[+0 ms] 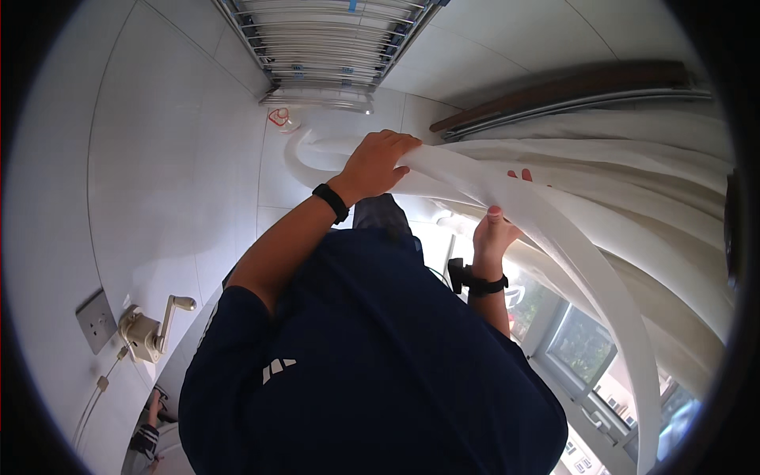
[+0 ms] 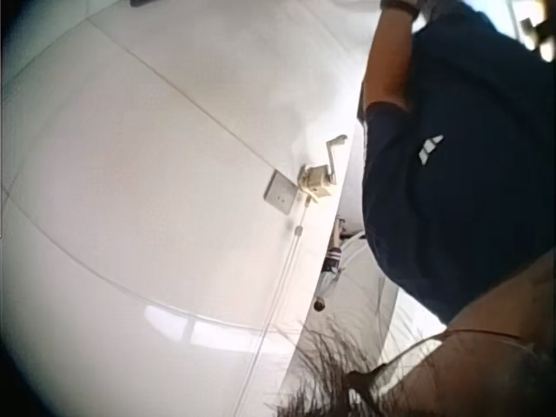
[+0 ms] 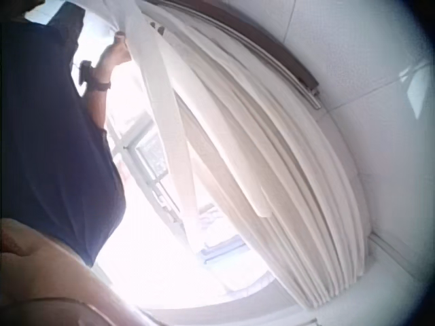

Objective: The recorder is moving and arranging long white flexible tubes on a balcony or in a living room area.

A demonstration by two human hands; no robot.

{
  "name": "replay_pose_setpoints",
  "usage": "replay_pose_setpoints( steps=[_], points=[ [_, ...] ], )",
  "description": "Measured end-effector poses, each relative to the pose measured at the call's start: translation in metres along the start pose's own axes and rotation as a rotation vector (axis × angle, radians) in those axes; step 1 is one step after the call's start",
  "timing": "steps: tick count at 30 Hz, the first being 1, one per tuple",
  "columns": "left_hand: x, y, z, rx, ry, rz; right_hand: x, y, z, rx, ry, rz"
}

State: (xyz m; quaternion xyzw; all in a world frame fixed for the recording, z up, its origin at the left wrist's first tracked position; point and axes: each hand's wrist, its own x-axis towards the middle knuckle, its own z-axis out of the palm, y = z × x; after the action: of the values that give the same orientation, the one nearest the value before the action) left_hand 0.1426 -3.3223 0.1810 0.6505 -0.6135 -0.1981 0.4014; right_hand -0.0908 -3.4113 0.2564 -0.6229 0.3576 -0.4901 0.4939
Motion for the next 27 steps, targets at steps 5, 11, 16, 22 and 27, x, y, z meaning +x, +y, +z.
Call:
replay_pose_setpoints(
  steps=[5,11,16,22,27],
  points=[
    [0.047,-0.053,0.05,0.115,0.086,-0.36,0.105,0.051,-0.039,0.133,-0.075,0.065],
    [0.019,-0.099,0.053,0.27,0.191,-0.584,0.249,0.091,-0.052,0.094,0.255,0.009],
    [-0.093,-0.096,0.052,0.252,0.048,-1.042,0.327,0.09,-0.066,-0.03,0.284,-0.29],
    [-0.27,-0.061,0.097,-0.022,-0.041,-1.618,0.365,0.166,-0.1,-0.369,0.113,-0.013],
    [-0.36,-0.013,0.15,-0.485,0.347,-1.684,0.306,0.289,-0.119,-0.504,-0.16,0.367]
  ],
)
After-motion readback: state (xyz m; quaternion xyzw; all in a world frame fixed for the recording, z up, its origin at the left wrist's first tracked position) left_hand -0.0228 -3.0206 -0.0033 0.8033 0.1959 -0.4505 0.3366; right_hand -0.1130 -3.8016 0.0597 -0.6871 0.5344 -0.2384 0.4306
